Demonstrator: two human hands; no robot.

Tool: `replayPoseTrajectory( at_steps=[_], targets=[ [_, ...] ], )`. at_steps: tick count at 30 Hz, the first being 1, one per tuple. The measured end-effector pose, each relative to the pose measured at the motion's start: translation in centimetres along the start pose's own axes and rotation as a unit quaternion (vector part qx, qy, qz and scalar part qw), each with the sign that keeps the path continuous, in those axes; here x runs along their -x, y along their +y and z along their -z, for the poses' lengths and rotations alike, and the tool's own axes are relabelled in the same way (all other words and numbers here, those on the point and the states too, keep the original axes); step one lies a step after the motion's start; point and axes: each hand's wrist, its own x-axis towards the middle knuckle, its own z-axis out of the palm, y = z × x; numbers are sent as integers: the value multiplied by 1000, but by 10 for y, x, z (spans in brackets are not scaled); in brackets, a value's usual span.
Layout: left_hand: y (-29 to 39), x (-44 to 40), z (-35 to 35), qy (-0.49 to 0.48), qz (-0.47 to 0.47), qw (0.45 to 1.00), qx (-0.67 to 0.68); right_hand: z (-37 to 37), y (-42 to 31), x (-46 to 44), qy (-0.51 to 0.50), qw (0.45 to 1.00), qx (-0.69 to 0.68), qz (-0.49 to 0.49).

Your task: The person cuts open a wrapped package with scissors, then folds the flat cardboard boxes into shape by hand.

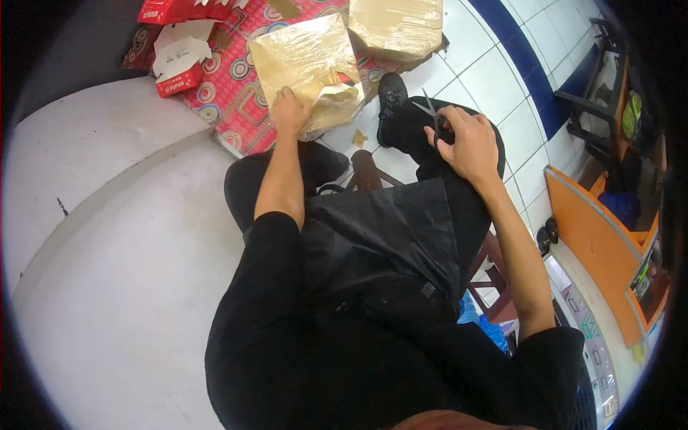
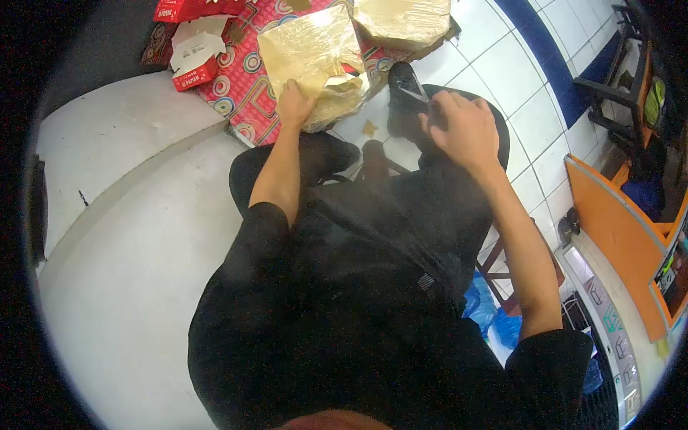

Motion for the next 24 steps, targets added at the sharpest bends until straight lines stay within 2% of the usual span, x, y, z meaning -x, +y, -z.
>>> replayPoseTrajectory(
  at_steps=[1,3,10,15,24],
  targets=[
    [5,0,4,-3,2,1000,1,1,-1,-1,-3,1000,3,0],
    [13,2,6,15,-72,997,-20,-1,-4,-1,-12,1000,3,0],
    [7,-11,-7,-11,-16,1000,4,-4,-2,-3,-16,999,32,3],
    [12,-14,5,-32,-111,993,-2,-2,-8,-5,-37,999,7,-19],
    [18,-24,7,-12,-171,985,2,-2,-5,-4,-16,1000,2,-20]
  ],
)
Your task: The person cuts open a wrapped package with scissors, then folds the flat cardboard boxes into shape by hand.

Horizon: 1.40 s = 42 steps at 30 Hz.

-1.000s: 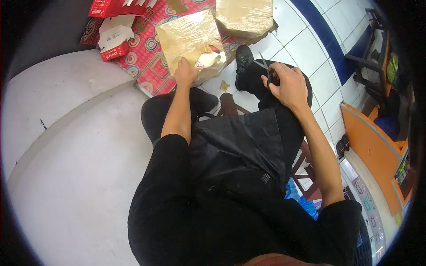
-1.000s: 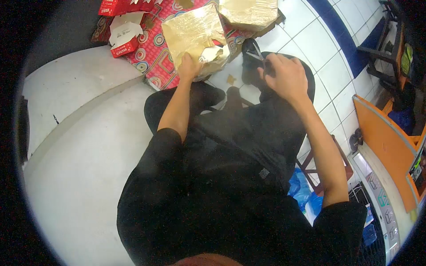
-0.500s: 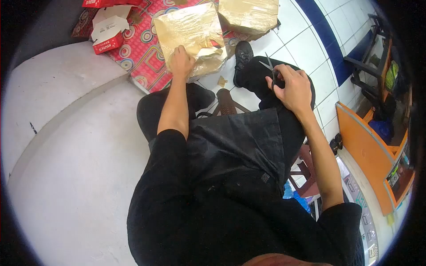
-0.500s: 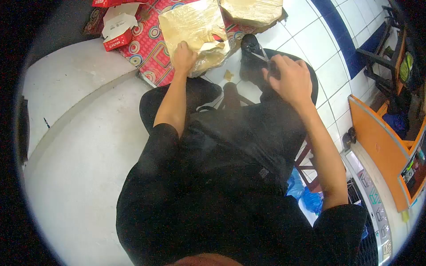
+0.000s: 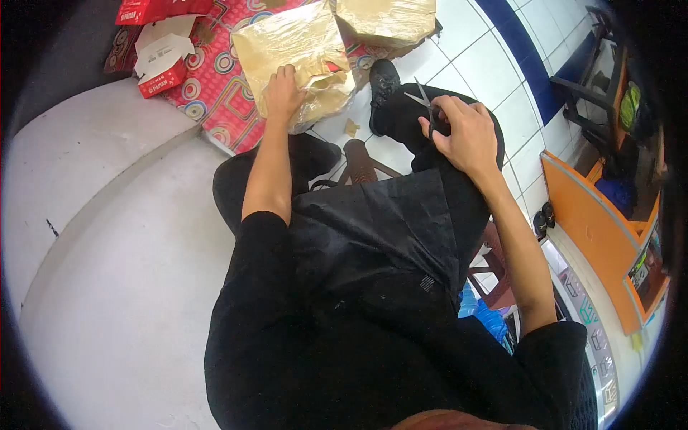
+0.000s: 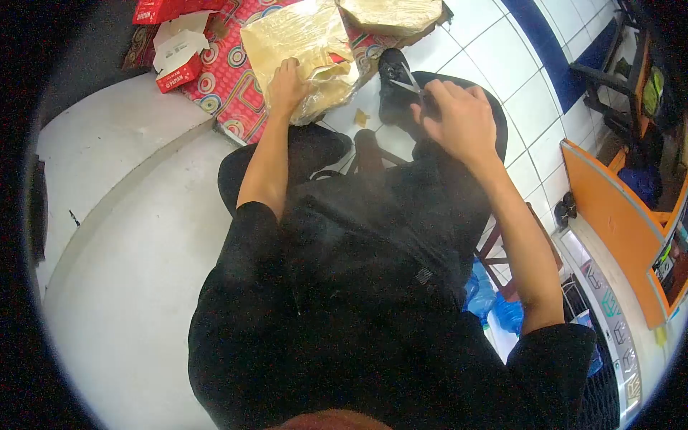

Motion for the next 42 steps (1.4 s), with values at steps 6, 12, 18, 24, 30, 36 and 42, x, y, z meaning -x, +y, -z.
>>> replayPoseTrajectory(
  at_steps=[6,12,18,24,30,36,42],
  targets=[
    [30,9,4,119,177,960,-183,0,3,0,4,1000,1,1],
    [-5,2,-24,41,312,949,3,-2,9,2,18,1000,-5,15],
    [-6,5,8,-5,348,937,-23,-2,9,1,-2,1000,21,2],
    [-28,-12,9,-141,329,933,-41,-6,11,3,34,999,0,33],
    [-35,2,11,-113,316,942,-22,-5,12,2,-1,1000,20,14],
    [-32,19,11,-143,298,943,-25,-10,12,2,25,999,12,26],
    [-57,21,2,-131,278,951,-29,-8,9,1,14,999,34,26]
  ],
)
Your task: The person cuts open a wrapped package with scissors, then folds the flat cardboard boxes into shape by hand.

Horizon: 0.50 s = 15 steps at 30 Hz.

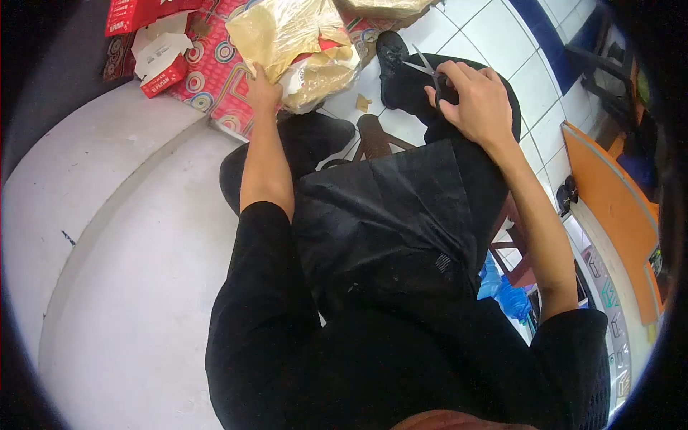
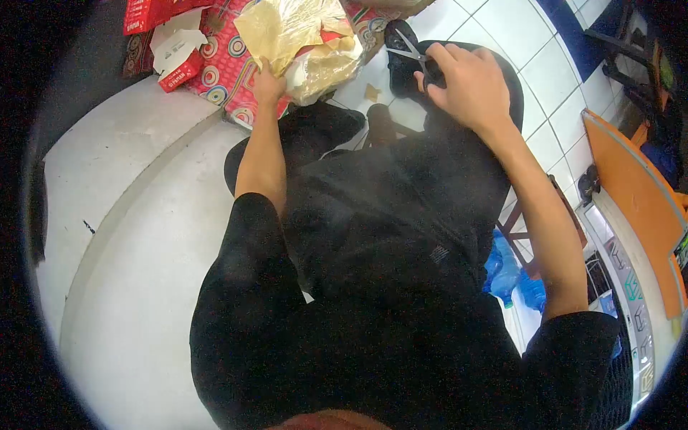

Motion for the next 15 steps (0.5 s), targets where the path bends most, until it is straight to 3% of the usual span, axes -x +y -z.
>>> replayPoseTrajectory(
  at_steps=[6,10,13,15],
  targets=[
    [-31,-21,-13,42,-103,994,-12,-2,1,0,1,1000,2,0],
    [-26,-6,-5,36,-76,996,-41,-3,-1,-3,10,1000,-27,12],
    [-22,7,-10,42,-44,996,62,-3,-7,-6,10,1000,-20,19],
    [-17,9,-14,18,15,998,63,-2,-7,-6,6,1000,-10,13]
  ],
)
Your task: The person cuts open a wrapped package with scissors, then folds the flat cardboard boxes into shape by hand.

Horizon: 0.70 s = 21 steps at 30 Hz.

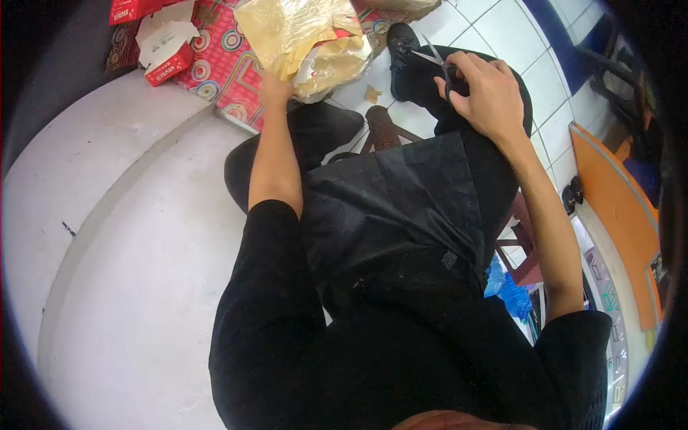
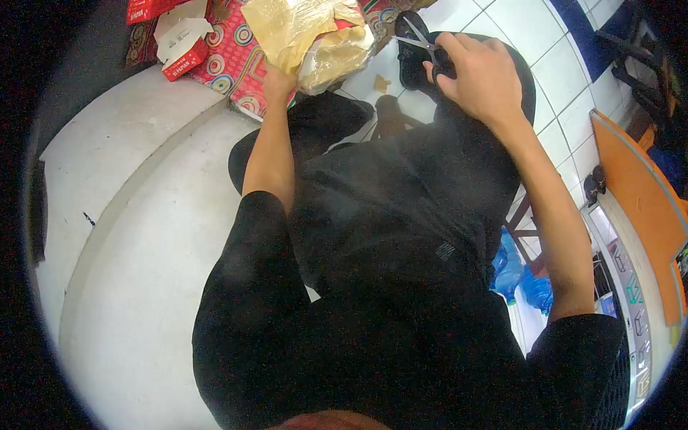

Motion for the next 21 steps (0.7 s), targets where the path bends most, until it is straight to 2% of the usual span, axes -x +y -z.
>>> replayPoseTrajectory(
  at_steps=[1,5,7,8,9,10,11,12,13,14,17,18,19,21],
  targets=[
    [1,3,-4,-12,32,999,1,0,0,1,-9,1000,0,-6],
    [-4,14,-3,-27,55,996,68,0,-1,-1,-7,1000,-4,4],
    [-5,29,-47,225,-4,962,155,1,0,-5,-39,999,8,-4],
    [-1,36,-63,387,-4,916,106,-3,-4,-11,-70,997,16,-17],
    [3,46,-71,391,9,914,106,-9,-10,-22,-75,997,15,-4],
    [4,58,-80,322,119,918,198,-17,-17,-37,-147,985,-67,-61],
    [5,68,-88,247,226,897,289,-29,-21,-52,-219,957,-146,-118],
    [8,75,-87,249,239,893,290,-59,-20,-64,-232,930,-265,-101],
    [15,81,-76,159,287,803,498,-98,-17,-78,-300,878,-355,-114],
    [16,87,-72,63,314,662,678,-123,-31,-90,-352,850,-378,-106],
    [8,78,-87,82,320,636,697,-185,-83,-114,-439,829,-339,-65],
    [9,83,-83,71,333,698,630,-204,-97,-122,-472,815,-333,-39],
    [8,86,-85,74,339,692,633,-224,-109,-126,-478,814,-328,-34],
    [4,86,-89,108,343,620,697,-261,-127,-132,-446,866,-227,17]
  ],
)
